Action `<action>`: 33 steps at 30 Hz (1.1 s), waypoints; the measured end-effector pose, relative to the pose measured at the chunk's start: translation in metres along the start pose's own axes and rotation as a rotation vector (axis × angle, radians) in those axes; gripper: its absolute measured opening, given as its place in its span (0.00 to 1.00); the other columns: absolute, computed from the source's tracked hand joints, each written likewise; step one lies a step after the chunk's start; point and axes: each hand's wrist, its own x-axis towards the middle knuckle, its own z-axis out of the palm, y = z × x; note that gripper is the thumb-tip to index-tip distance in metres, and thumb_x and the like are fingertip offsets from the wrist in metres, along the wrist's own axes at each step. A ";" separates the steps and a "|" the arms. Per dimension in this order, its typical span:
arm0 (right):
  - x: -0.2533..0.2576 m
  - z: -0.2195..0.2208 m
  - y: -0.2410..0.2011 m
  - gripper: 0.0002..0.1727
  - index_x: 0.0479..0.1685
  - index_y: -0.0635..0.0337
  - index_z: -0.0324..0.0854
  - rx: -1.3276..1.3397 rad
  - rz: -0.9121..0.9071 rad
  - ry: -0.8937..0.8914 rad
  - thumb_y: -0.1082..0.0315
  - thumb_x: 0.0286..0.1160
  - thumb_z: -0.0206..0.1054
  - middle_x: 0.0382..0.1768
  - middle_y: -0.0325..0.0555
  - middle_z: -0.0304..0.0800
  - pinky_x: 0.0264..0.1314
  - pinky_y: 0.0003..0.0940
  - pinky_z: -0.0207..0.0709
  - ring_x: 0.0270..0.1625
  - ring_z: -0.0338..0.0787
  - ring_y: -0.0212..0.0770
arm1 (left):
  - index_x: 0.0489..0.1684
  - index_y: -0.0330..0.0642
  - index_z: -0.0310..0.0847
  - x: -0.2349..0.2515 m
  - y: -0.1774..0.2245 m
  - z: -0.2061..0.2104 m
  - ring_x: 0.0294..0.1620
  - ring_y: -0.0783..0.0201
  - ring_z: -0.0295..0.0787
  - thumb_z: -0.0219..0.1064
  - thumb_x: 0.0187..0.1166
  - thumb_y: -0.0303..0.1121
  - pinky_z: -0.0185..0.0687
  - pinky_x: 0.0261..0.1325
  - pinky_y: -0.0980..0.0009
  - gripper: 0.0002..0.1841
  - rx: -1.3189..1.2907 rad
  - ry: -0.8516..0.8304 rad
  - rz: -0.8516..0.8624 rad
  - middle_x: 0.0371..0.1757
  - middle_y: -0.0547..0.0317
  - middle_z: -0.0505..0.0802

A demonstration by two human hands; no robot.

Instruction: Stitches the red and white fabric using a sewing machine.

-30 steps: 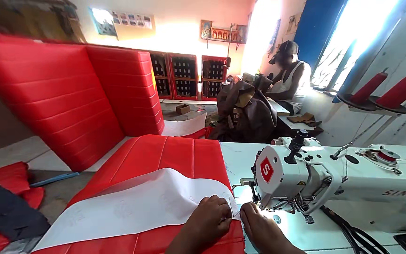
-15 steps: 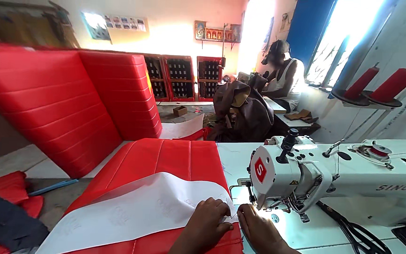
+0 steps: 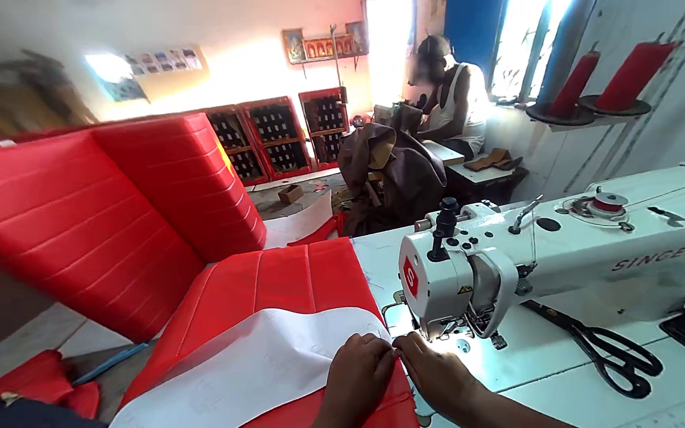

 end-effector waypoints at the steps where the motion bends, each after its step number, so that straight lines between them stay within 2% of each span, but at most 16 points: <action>1: 0.000 -0.001 0.000 0.16 0.63 0.56 0.80 0.011 0.008 -0.014 0.62 0.93 0.49 0.51 0.51 0.90 0.30 0.43 0.88 0.33 0.94 0.48 | 0.44 0.44 0.94 0.000 -0.002 0.000 0.49 0.54 0.91 0.58 0.84 0.44 0.83 0.56 0.54 0.18 -0.029 0.009 -0.014 0.44 0.56 0.96; 4: 0.001 -0.004 0.000 0.18 0.69 0.55 0.78 0.052 0.011 -0.031 0.68 0.89 0.50 0.58 0.52 0.89 0.32 0.45 0.88 0.36 0.95 0.50 | 0.45 0.43 0.95 0.002 -0.007 -0.004 0.43 0.61 0.90 0.61 0.83 0.44 0.83 0.55 0.59 0.17 -0.152 -0.009 -0.098 0.42 0.56 0.95; 6: 0.001 -0.005 -0.001 0.18 0.69 0.56 0.79 0.060 0.006 -0.034 0.71 0.86 0.51 0.59 0.53 0.89 0.32 0.45 0.88 0.36 0.95 0.51 | 0.45 0.44 0.95 0.002 -0.010 -0.006 0.41 0.65 0.89 0.62 0.83 0.45 0.82 0.53 0.62 0.17 -0.210 -0.028 -0.146 0.42 0.58 0.95; 9: 0.003 -0.011 -0.002 0.18 0.67 0.59 0.79 0.094 0.031 -0.135 0.72 0.85 0.51 0.62 0.56 0.87 0.37 0.48 0.88 0.42 0.95 0.54 | 0.47 0.43 0.94 0.002 -0.011 -0.006 0.43 0.64 0.89 0.62 0.84 0.44 0.82 0.54 0.61 0.17 -0.201 -0.034 -0.146 0.43 0.58 0.95; 16: 0.002 -0.007 0.003 0.13 0.53 0.62 0.84 0.103 -0.027 -0.088 0.72 0.81 0.55 0.53 0.56 0.89 0.34 0.47 0.88 0.41 0.95 0.52 | 0.44 0.43 0.94 0.004 -0.006 -0.002 0.42 0.62 0.89 0.62 0.84 0.43 0.83 0.53 0.61 0.16 -0.132 0.004 -0.169 0.42 0.57 0.94; 21: 0.003 -0.011 0.002 0.13 0.52 0.63 0.84 0.144 0.016 -0.155 0.72 0.83 0.53 0.53 0.56 0.88 0.36 0.48 0.87 0.42 0.94 0.54 | 0.45 0.44 0.94 0.004 -0.008 -0.002 0.39 0.64 0.87 0.61 0.84 0.44 0.82 0.50 0.63 0.16 -0.131 0.009 -0.144 0.40 0.59 0.93; 23: 0.003 -0.012 0.002 0.13 0.51 0.63 0.83 0.154 0.026 -0.170 0.72 0.83 0.53 0.53 0.57 0.88 0.37 0.49 0.87 0.44 0.94 0.55 | 0.45 0.44 0.93 0.002 -0.012 0.001 0.36 0.69 0.85 0.62 0.84 0.44 0.81 0.45 0.69 0.16 -0.189 0.070 -0.121 0.39 0.60 0.92; 25: 0.003 -0.013 0.002 0.13 0.49 0.64 0.84 0.163 0.021 -0.150 0.72 0.81 0.53 0.50 0.58 0.88 0.38 0.50 0.87 0.44 0.94 0.55 | 0.46 0.40 0.92 0.000 -0.016 0.002 0.33 0.73 0.83 0.62 0.84 0.41 0.81 0.41 0.76 0.16 -0.302 0.202 -0.098 0.40 0.58 0.92; 27: 0.003 -0.015 0.002 0.13 0.48 0.65 0.84 0.178 0.027 -0.165 0.72 0.82 0.54 0.51 0.60 0.88 0.40 0.51 0.86 0.45 0.93 0.56 | 0.50 0.35 0.90 -0.001 -0.018 0.001 0.33 0.72 0.85 0.60 0.85 0.37 0.83 0.39 0.77 0.16 -0.340 0.326 -0.099 0.42 0.54 0.91; 29: 0.002 -0.015 0.003 0.12 0.48 0.65 0.83 0.183 0.022 -0.158 0.71 0.82 0.53 0.50 0.59 0.88 0.38 0.49 0.86 0.44 0.93 0.56 | 0.51 0.35 0.91 -0.002 -0.019 -0.003 0.40 0.66 0.90 0.59 0.83 0.35 0.88 0.47 0.71 0.16 -0.203 0.440 -0.072 0.45 0.51 0.93; 30: 0.002 -0.015 0.004 0.12 0.48 0.64 0.83 0.190 0.016 -0.148 0.72 0.82 0.53 0.50 0.59 0.88 0.38 0.49 0.86 0.43 0.93 0.55 | 0.51 0.36 0.92 -0.003 -0.020 -0.005 0.47 0.61 0.93 0.59 0.82 0.34 0.88 0.54 0.63 0.16 -0.119 0.479 -0.054 0.48 0.51 0.95; 31: 0.002 -0.015 0.005 0.13 0.52 0.63 0.83 0.204 0.017 -0.160 0.72 0.81 0.53 0.52 0.59 0.87 0.38 0.50 0.86 0.44 0.93 0.56 | 0.50 0.38 0.92 -0.003 -0.021 -0.006 0.54 0.55 0.94 0.58 0.82 0.35 0.85 0.62 0.51 0.16 -0.047 0.505 -0.035 0.51 0.51 0.96; 33: 0.002 -0.017 0.006 0.21 0.69 0.57 0.79 0.208 -0.006 -0.216 0.75 0.80 0.53 0.66 0.56 0.85 0.41 0.52 0.86 0.49 0.93 0.57 | 0.50 0.42 0.94 -0.004 -0.023 -0.007 0.66 0.45 0.91 0.58 0.81 0.38 0.70 0.71 0.32 0.18 0.062 0.504 -0.013 0.57 0.52 0.97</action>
